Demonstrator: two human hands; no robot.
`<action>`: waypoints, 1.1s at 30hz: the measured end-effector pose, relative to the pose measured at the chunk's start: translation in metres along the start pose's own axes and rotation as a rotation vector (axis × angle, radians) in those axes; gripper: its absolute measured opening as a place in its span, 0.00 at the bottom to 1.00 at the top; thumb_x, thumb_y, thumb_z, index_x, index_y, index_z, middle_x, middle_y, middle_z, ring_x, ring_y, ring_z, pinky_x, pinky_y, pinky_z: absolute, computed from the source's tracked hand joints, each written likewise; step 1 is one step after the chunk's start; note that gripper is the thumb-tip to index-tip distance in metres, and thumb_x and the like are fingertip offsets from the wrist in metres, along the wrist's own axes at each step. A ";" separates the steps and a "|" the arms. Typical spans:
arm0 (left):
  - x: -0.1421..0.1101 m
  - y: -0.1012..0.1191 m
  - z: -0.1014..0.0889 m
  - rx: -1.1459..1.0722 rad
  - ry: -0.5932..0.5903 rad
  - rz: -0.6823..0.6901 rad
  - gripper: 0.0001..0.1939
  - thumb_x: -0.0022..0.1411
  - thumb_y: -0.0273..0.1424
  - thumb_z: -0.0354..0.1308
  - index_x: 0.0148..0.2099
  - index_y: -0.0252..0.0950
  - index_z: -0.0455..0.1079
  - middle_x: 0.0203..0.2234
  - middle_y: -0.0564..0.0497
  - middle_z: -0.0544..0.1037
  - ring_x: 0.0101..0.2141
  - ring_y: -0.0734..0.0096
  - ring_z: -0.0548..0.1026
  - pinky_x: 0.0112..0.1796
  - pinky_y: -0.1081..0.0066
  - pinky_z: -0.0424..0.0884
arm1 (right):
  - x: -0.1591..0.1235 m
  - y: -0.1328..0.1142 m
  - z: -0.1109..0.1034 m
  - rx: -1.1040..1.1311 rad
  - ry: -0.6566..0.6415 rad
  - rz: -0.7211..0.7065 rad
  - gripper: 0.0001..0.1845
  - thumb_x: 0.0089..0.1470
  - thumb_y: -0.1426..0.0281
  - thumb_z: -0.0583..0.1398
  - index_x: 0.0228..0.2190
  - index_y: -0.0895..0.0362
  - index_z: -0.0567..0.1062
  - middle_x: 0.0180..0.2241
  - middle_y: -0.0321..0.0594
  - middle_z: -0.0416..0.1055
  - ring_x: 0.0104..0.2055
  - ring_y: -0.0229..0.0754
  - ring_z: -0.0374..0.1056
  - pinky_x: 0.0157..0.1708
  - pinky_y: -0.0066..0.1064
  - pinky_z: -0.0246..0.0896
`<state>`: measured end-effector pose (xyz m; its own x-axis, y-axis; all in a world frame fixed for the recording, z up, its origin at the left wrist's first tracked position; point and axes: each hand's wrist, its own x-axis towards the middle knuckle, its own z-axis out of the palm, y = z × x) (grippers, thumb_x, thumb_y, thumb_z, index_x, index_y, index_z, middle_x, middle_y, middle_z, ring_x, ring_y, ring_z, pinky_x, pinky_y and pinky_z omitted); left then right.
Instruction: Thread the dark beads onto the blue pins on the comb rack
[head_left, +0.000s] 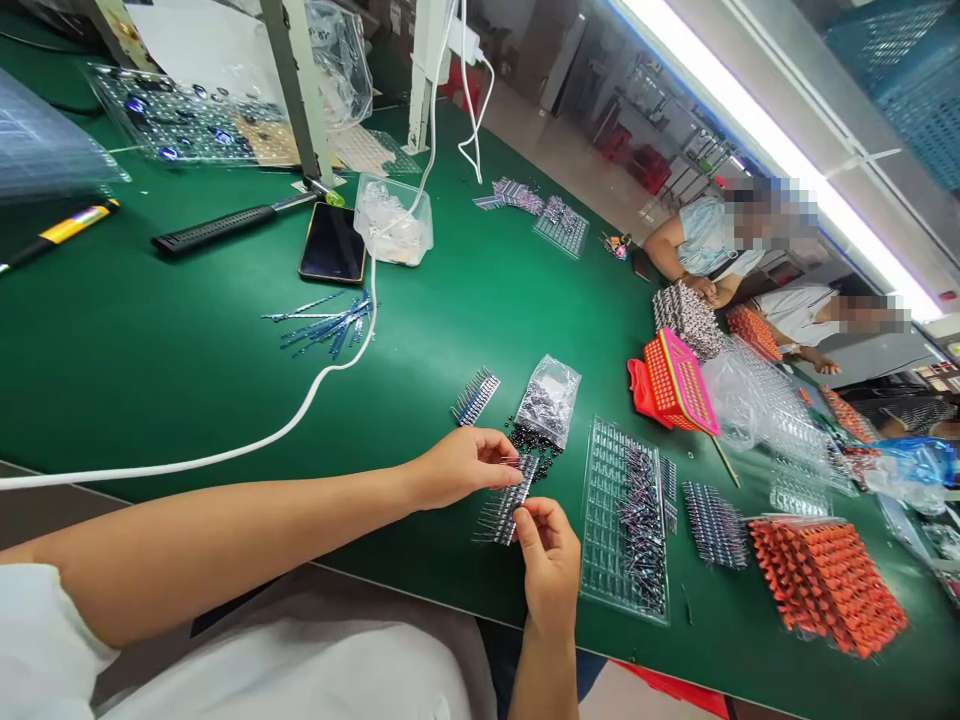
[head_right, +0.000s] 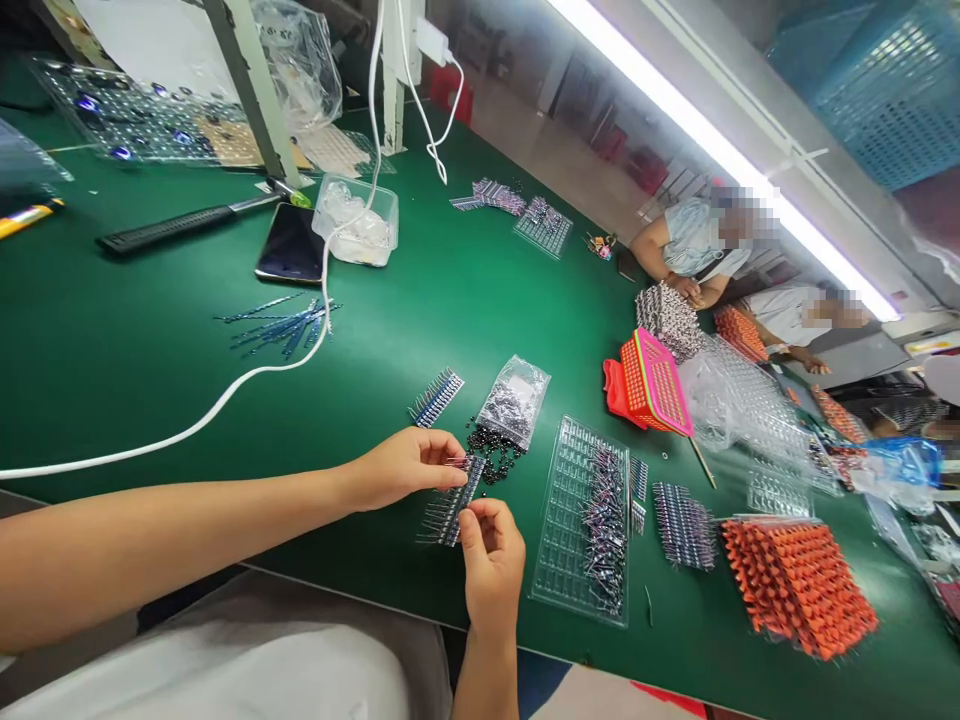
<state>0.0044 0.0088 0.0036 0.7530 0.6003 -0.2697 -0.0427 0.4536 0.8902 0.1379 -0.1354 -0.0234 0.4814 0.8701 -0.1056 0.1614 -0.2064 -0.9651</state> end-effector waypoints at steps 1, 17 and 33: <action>0.000 0.000 0.000 0.004 0.001 -0.001 0.11 0.48 0.31 0.68 0.32 0.33 0.70 0.24 0.57 0.74 0.27 0.73 0.72 0.36 0.68 0.68 | 0.000 -0.001 0.000 -0.005 -0.012 0.006 0.14 0.56 0.57 0.63 0.32 0.56 0.75 0.26 0.34 0.67 0.28 0.36 0.63 0.29 0.27 0.61; 0.001 0.002 -0.001 0.032 0.003 -0.008 0.10 0.54 0.37 0.66 0.33 0.35 0.74 0.25 0.54 0.76 0.30 0.71 0.72 0.36 0.69 0.68 | -0.004 0.005 0.004 -0.184 -0.032 -0.096 0.10 0.60 0.62 0.60 0.33 0.55 0.75 0.27 0.35 0.68 0.28 0.37 0.64 0.30 0.27 0.60; 0.000 -0.003 -0.001 0.236 -0.031 -0.072 0.15 0.59 0.42 0.58 0.33 0.34 0.75 0.21 0.55 0.70 0.26 0.70 0.66 0.29 0.72 0.60 | -0.001 -0.006 -0.032 -0.669 0.109 -0.227 0.13 0.63 0.65 0.55 0.45 0.53 0.76 0.42 0.44 0.73 0.40 0.43 0.70 0.39 0.34 0.67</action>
<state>0.0034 0.0080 0.0005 0.7684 0.5499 -0.3272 0.1637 0.3254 0.9313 0.1642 -0.1493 -0.0095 0.4512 0.8816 0.1386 0.7451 -0.2866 -0.6023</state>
